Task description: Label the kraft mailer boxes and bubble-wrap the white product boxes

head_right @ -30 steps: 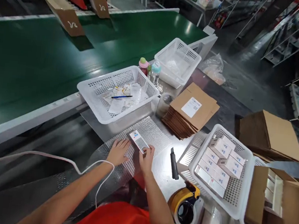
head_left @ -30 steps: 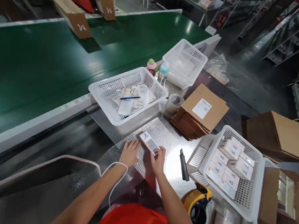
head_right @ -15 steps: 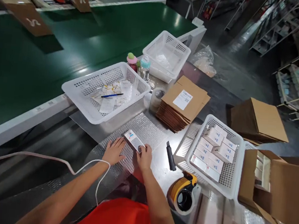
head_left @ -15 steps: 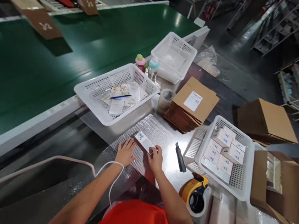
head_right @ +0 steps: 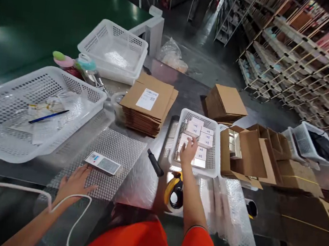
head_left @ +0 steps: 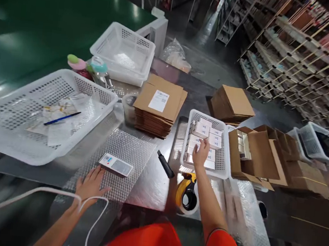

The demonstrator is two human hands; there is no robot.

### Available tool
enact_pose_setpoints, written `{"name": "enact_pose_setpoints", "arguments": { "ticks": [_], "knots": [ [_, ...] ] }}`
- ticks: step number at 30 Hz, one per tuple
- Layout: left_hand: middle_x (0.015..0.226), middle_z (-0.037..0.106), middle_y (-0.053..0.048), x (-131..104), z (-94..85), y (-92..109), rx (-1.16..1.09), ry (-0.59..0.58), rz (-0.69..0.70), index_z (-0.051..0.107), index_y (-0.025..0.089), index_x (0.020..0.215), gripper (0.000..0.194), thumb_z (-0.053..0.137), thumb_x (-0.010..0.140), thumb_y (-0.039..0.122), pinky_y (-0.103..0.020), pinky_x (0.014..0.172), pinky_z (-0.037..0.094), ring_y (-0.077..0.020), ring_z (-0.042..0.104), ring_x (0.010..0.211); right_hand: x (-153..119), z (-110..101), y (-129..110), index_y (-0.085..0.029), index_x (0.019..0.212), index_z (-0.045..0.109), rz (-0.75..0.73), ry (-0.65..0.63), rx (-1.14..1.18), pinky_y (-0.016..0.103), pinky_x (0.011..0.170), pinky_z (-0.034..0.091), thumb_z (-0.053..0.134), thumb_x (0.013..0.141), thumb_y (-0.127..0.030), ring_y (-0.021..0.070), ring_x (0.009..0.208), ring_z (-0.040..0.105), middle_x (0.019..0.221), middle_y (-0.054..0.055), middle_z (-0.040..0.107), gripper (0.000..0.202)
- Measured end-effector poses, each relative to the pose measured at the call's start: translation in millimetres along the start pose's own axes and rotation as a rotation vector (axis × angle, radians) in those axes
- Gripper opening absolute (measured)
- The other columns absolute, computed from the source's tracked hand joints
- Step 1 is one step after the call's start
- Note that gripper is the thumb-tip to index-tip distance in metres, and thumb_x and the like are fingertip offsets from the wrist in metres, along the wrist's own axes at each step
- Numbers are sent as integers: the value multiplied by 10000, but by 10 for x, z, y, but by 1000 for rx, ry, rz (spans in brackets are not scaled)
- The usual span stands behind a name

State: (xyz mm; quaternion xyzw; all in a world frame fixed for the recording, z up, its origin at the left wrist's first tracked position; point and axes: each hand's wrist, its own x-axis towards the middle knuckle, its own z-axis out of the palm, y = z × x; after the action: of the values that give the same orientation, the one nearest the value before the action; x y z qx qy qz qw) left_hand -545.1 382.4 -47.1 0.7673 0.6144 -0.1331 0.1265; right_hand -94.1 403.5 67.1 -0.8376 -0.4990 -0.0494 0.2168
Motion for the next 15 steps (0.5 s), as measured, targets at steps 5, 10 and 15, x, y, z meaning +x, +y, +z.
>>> {"name": "enact_pose_setpoints", "arguments": {
  "ticks": [5, 10, 15],
  "knots": [
    [1592, 283, -133, -12, -53, 5, -89, 11, 16, 434, 153, 1466, 699, 542, 798, 328, -582, 1132, 300, -341, 263, 1473, 527, -303, 927, -83, 1439, 412, 10, -124, -220, 582, 1084, 319, 439, 752, -124, 383, 1411, 337, 1542, 261, 318, 689],
    [1610, 201, -108, 16, -284, 119, -158, -32, -19, 350, 179, 1509, 855, 523, 674, 238, -559, 1185, 192, -324, 194, 1494, 643, 205, 1643, -352, 1454, 423, -44, -117, -365, 612, 1053, 340, 391, 710, -156, 331, 1401, 390, 1505, 91, 456, 770],
    [1623, 138, -127, 34, -338, 165, -152, -81, -45, 260, 134, 1535, 924, 517, 656, 253, -579, 1189, 137, -324, 134, 1505, 859, 198, 1759, -275, 1261, 641, -197, -140, -468, 544, 990, 408, 378, 728, -130, 346, 1265, 529, 1353, 113, 597, 612]
  ]
}}
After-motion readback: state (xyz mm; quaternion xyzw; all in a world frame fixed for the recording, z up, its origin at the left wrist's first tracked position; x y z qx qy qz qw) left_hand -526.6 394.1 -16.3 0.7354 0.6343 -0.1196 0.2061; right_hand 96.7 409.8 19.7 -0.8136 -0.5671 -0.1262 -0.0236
